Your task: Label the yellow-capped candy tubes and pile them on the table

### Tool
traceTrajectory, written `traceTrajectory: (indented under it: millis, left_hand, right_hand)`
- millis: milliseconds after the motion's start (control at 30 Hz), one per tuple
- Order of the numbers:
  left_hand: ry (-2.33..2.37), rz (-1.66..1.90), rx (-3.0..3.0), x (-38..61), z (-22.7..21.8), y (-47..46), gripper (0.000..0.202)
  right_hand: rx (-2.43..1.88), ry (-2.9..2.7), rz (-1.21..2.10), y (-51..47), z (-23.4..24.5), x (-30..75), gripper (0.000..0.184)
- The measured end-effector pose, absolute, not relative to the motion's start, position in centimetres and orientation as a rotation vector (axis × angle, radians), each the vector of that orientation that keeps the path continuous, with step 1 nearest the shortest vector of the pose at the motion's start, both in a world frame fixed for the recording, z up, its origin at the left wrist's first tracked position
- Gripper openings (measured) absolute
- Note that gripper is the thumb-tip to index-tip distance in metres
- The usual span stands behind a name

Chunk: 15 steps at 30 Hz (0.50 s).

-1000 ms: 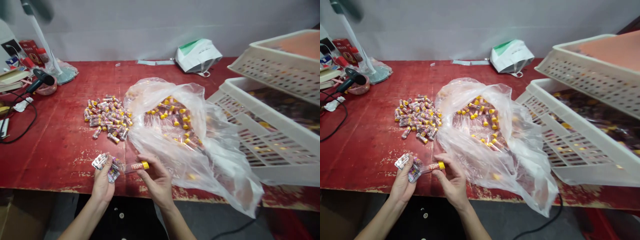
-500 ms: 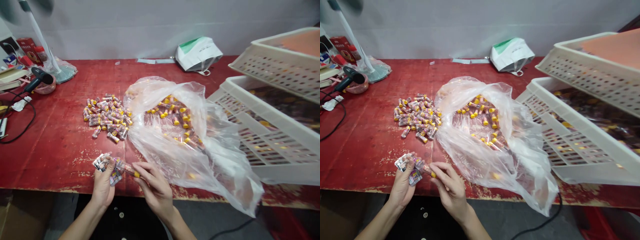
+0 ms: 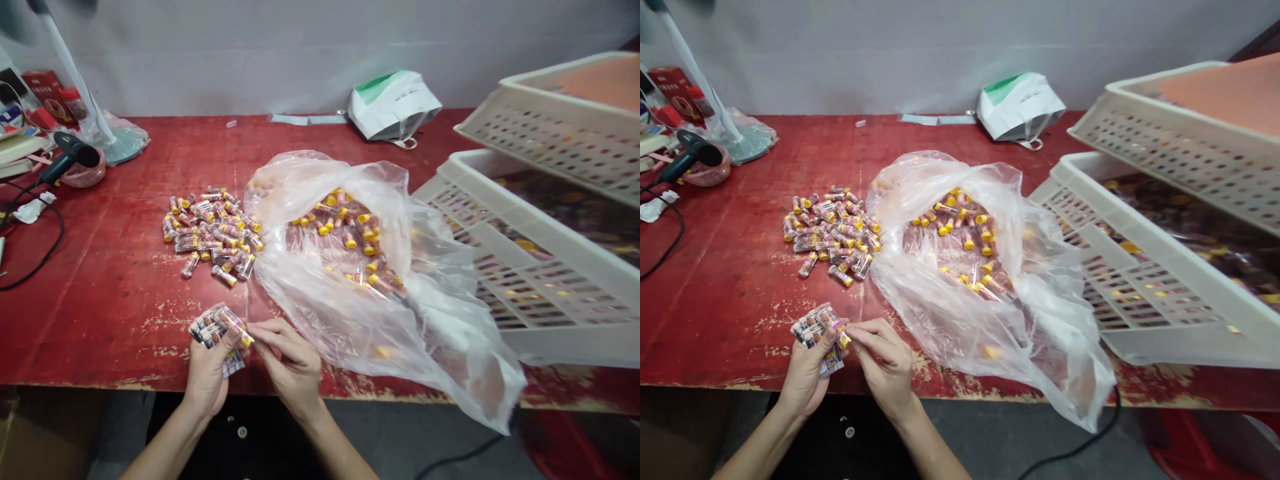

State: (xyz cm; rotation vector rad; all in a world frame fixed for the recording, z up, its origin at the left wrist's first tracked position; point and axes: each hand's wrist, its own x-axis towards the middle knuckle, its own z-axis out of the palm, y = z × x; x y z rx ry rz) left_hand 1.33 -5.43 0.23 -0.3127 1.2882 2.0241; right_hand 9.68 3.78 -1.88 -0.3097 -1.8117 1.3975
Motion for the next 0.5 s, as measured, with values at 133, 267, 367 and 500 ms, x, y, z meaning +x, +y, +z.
traceTrajectory:
  millis: [133,267,367,500]
  left_hand:
    - [1.276,2.040,-0.301,-0.1,-0.2,-4.5,0.044]
    - [1.189,2.126,-0.295,-2.5,-0.6,-3.3,0.030]
    - [1.190,2.161,-0.347,-4.7,-1.0,-3.1,0.029]
    - [1.269,2.130,-0.437,-6.4,-1.3,-4.2,0.025]
  right_hand:
    - [-0.393,-1.765,1.465,4.0,-2.7,8.2,0.028]
    - [-0.573,-1.702,1.476,5.5,-3.2,3.6,0.017]
    - [-0.748,-1.987,1.161,10.2,-2.6,-0.8,0.025]
    - [-1.040,-2.255,0.776,21.0,-0.6,-3.1,0.032]
